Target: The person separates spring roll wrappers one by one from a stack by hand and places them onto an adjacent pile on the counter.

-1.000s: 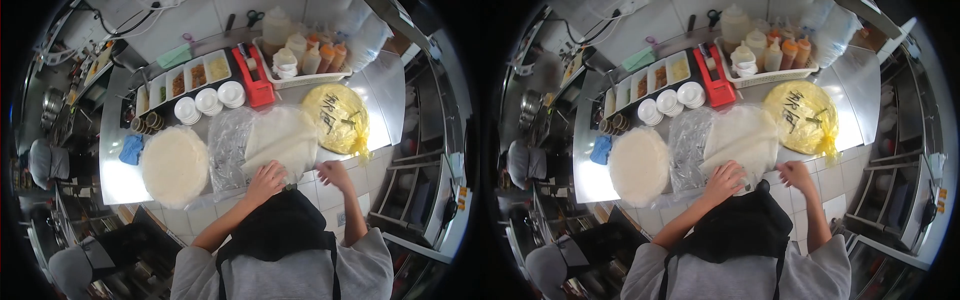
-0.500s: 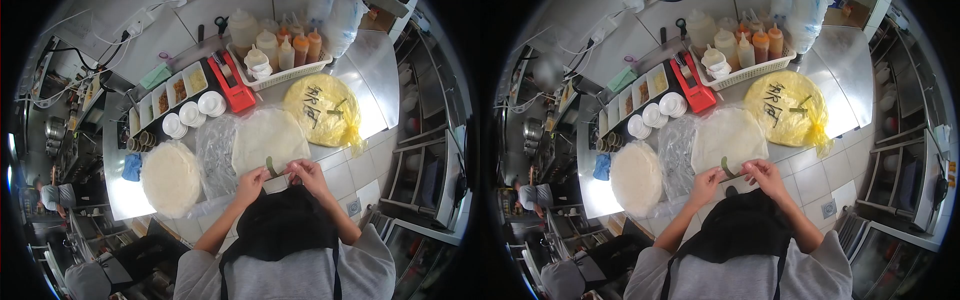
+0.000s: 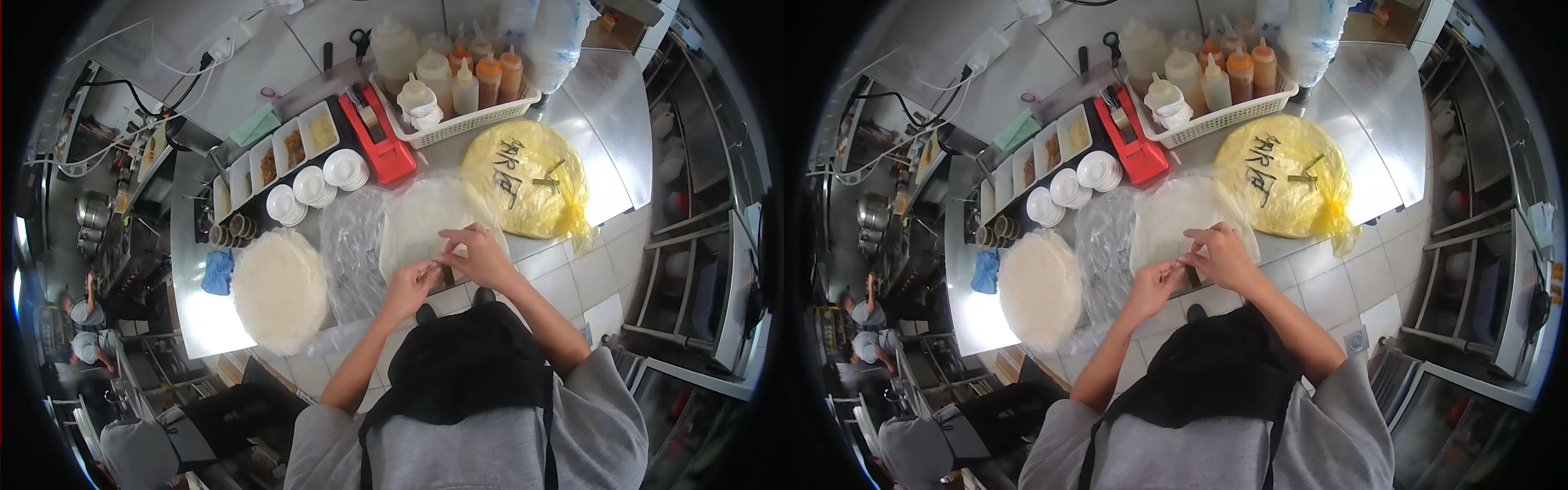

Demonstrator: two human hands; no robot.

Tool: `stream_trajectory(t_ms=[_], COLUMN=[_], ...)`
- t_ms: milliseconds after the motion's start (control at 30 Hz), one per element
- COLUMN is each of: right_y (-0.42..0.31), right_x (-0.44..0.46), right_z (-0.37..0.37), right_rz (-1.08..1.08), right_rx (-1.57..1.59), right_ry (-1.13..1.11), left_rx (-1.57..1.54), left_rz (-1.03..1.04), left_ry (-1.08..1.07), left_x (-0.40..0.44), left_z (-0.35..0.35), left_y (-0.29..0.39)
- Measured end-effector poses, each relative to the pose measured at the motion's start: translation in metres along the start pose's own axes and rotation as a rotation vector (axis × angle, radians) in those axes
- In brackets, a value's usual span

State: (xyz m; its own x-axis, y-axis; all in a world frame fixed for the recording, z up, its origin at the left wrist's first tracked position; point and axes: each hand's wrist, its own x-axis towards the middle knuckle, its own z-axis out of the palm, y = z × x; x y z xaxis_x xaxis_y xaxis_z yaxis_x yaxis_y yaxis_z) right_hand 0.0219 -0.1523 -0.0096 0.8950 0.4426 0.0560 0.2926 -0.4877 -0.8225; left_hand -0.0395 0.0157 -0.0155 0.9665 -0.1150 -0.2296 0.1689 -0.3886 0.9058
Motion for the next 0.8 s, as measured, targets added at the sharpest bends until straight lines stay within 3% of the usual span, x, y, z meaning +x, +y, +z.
stream_trajectory(t_ms=[100, 200, 300, 400, 500, 600, 700, 800], right_y=[0.007, 0.005, -0.004, 0.012, 0.001, 0.000, -0.003, -0.013], right_x=[0.005, 0.005, 0.005, 0.009, 0.012, 0.009, 0.007, -0.002], right_z=[-0.001, -0.003, -0.004, 0.010, -0.002, -0.002, -0.003, -0.014], right_rz=[0.092, -0.168, -0.203, -0.020, 0.299, 0.299, 0.026, -0.259], right_rx=[0.127, 0.079, 0.126, -0.055, 0.235, 0.420, 0.231, 0.262], right_ry=[-0.121, 0.052, 0.091, 0.083, -0.263, -0.163, 0.056, 0.138], left_rx=[-0.007, 0.013, -0.139, -0.183, -0.115, -0.170, -0.178, -0.118], left_rz=[0.040, 0.006, 0.010, -0.007, -0.080, -0.053, -0.065, -0.063], left_ry=[-0.007, 0.005, -0.014, -0.078, -0.112, -0.126, -0.054, 0.109], left_x=[0.002, 0.007, 0.012, 0.012, 0.010, 0.013, 0.014, 0.014], left_z=[0.000, -0.001, 0.000, -0.002, -0.005, -0.004, -0.004, -0.012], left_y=[-0.001, -0.011, -0.018, -0.015, -0.004, -0.017, -0.022, -0.012])
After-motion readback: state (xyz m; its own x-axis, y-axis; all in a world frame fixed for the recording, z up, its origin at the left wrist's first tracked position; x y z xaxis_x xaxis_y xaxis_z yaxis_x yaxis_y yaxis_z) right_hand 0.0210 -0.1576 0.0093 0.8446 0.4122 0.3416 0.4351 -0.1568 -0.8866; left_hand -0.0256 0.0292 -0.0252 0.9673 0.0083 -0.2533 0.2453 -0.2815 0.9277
